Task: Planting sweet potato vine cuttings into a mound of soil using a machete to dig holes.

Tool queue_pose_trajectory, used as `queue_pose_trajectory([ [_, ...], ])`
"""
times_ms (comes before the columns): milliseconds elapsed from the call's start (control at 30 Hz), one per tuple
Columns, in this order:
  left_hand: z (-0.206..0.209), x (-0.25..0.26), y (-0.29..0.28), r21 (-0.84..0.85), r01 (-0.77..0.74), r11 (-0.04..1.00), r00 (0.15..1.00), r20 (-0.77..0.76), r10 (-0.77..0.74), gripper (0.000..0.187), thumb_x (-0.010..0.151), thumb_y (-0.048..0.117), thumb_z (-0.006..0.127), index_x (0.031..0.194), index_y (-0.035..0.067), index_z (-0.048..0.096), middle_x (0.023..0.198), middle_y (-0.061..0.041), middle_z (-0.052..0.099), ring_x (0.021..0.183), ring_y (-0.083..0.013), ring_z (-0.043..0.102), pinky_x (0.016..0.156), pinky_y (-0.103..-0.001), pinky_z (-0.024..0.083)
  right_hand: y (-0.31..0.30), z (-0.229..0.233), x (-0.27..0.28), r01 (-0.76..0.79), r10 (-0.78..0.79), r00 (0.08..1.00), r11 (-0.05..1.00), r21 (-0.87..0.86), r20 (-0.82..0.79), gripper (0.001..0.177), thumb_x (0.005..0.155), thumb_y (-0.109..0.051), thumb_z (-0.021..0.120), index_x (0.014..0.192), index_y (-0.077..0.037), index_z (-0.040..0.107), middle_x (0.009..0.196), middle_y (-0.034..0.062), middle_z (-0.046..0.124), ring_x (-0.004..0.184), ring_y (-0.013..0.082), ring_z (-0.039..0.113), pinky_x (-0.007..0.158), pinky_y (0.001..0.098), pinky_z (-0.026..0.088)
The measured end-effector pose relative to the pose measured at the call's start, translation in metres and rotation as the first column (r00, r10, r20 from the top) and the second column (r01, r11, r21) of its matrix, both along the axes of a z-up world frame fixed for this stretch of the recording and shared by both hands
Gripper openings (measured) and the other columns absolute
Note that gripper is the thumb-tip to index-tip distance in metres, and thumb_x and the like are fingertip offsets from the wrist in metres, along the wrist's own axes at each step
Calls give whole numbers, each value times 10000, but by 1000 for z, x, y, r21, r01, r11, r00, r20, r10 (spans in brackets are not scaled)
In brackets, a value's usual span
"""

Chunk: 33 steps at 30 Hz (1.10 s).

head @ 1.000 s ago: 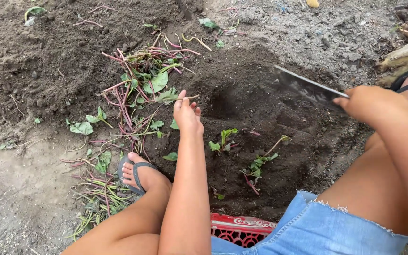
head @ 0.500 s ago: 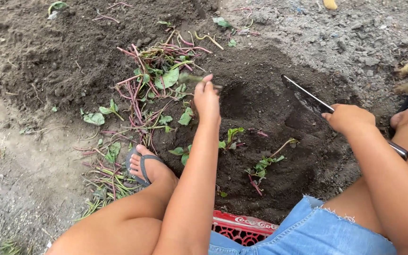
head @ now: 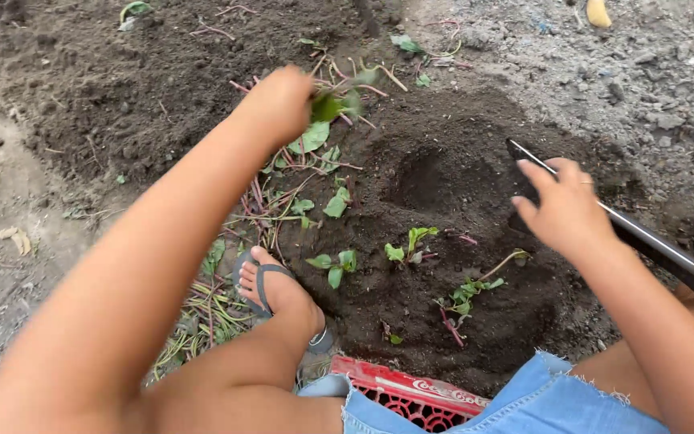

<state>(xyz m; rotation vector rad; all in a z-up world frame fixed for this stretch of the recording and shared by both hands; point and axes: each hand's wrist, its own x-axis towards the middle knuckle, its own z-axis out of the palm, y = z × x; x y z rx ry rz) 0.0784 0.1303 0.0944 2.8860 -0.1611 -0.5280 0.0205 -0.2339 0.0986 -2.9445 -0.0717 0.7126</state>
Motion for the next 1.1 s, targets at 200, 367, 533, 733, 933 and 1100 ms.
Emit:
queue_pose_trajectory([
  [200,-102,-82,89,29,-125,992,986,-105,128,200,804,229,631,903,63,683,825,-114,667,867,-267,655,802,-392,514,40,-5,-22,-354,324,925,924,144,197,467,808,-179,594,1269,-160,520,1251,195,426,1124,391,512,915,463,468],
  [367,-125,-118,109,-38,-454,890,876,-205,437,292,836,298,583,989,73,688,912,-141,679,935,-314,632,825,-437,490,65,-19,-23,-383,338,920,883,271,200,435,823,-152,576,1254,-133,520,1242,200,421,1124,382,513,891,456,482],
  [533,-227,-114,121,-226,-656,720,748,-321,581,372,885,301,557,1145,45,628,1043,-158,648,1023,-312,589,862,-440,473,88,-26,-18,-313,310,948,872,377,70,407,845,-138,542,1250,-114,510,1266,210,389,1152,372,494,858,446,515],
  [733,-334,-110,102,-256,-780,571,626,-284,727,298,898,221,549,1125,50,637,1084,-152,581,995,-316,589,805,-445,514,91,-25,-18,-210,249,968,878,431,-36,431,869,-145,511,1297,-127,456,1302,201,347,1177,363,464,842,457,523],
  [933,-293,-130,87,-278,-739,614,649,-48,759,156,798,136,626,910,67,710,853,-177,673,919,-348,608,843,-430,467,91,-20,-25,-176,241,966,875,451,-91,406,879,-147,493,1283,-119,460,1299,210,344,1147,378,490,833,476,539],
  [1100,-216,-137,97,-288,-785,549,601,-140,787,201,842,171,625,1017,118,708,904,-99,681,946,-294,613,825,-425,477,93,-3,-31,-226,278,960,851,474,-42,394,881,-136,495,1272,-101,465,1295,218,348,1139,389,494,823,487,537],
])
